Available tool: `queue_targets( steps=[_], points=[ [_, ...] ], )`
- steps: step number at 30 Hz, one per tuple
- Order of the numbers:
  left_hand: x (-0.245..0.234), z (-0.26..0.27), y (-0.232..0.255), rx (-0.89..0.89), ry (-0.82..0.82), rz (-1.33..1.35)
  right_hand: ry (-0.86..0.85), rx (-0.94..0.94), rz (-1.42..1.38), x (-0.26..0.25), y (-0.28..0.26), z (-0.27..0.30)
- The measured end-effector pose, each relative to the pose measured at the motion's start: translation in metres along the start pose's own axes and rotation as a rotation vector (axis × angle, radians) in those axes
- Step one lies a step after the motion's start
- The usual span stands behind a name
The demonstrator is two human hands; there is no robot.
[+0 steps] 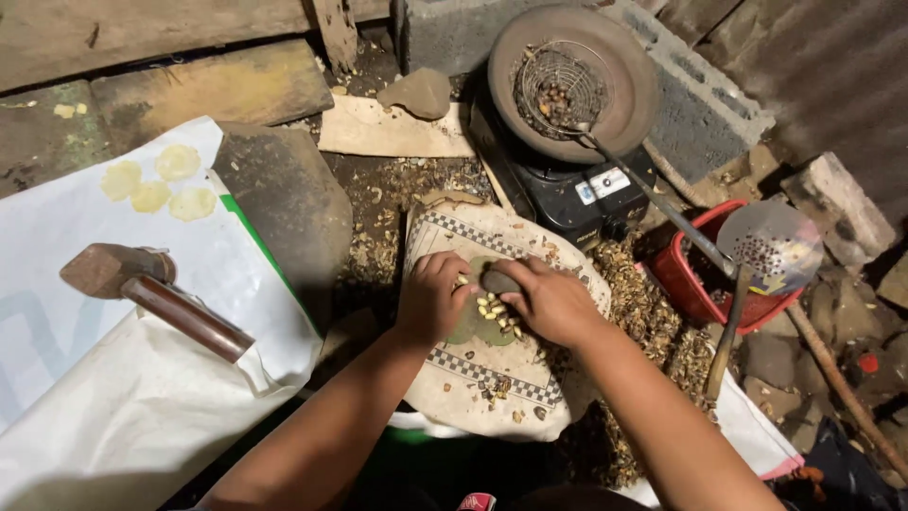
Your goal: The person uses a stone to crush small pieces of cassava on a patterned cloth. They then use a hammer to flatten the cassava pieces on a white sheet. The person also stirs cassava chips in a frying basket over a portable gas stove.
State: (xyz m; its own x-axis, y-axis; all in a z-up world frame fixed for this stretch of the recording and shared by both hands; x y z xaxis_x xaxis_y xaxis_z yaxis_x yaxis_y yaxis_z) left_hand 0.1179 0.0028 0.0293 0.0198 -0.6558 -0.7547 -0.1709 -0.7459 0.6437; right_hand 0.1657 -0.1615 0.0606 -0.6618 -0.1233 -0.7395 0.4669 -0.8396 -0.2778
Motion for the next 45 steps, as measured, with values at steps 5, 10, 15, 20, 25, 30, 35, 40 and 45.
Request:
queue_targets(
  steps=[5,10,15,20,25,30,35,40,45],
  points=[
    [0.023,0.008,-0.003,0.016,-0.011,-0.2,0.293,0.123,0.259,0.009,0.032,0.044],
    [0.035,0.028,0.039,0.118,-0.146,-0.202,0.423,0.034,0.06,0.037,0.013,0.051],
    [0.042,0.032,0.067,0.249,-0.09,-0.236,0.379,0.096,0.013,0.11,0.042,0.008],
    [0.045,0.035,0.076,0.327,0.082,-0.518,0.251,0.103,0.025,0.121,0.048,0.005],
    [0.029,0.045,0.084,0.308,0.044,-0.528,0.427,0.079,0.016,0.009,0.007,0.06],
    [0.033,0.036,0.088,0.261,-0.034,-0.531,0.391,-0.05,0.098,-0.003,0.031,0.025],
    [0.069,0.025,0.081,0.2,-0.036,-0.536,0.331,0.109,-0.8,-0.004,0.072,0.051],
    [0.08,-0.006,0.061,0.136,-0.017,-0.389,0.359,0.098,-1.125,0.0,0.074,0.07],
    [0.078,-0.044,0.016,-0.031,-0.058,0.263,0.313,0.265,-0.61,0.008,0.069,0.062]
  ],
)
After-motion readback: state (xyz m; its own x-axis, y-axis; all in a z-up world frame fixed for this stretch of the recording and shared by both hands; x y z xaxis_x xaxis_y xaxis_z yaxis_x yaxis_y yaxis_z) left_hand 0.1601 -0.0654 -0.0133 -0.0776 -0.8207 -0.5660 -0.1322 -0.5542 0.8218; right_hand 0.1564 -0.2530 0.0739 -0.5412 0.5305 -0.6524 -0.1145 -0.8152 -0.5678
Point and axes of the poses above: each hand's wrist, its own z-axis away from the middle knuckle, its own x-axis out of the palm, y = z × x, the point moved 8 cm from there along -z, towards the middle knuckle, and after that the axes turned 13 degrees about -y, right-handed, at the moved point
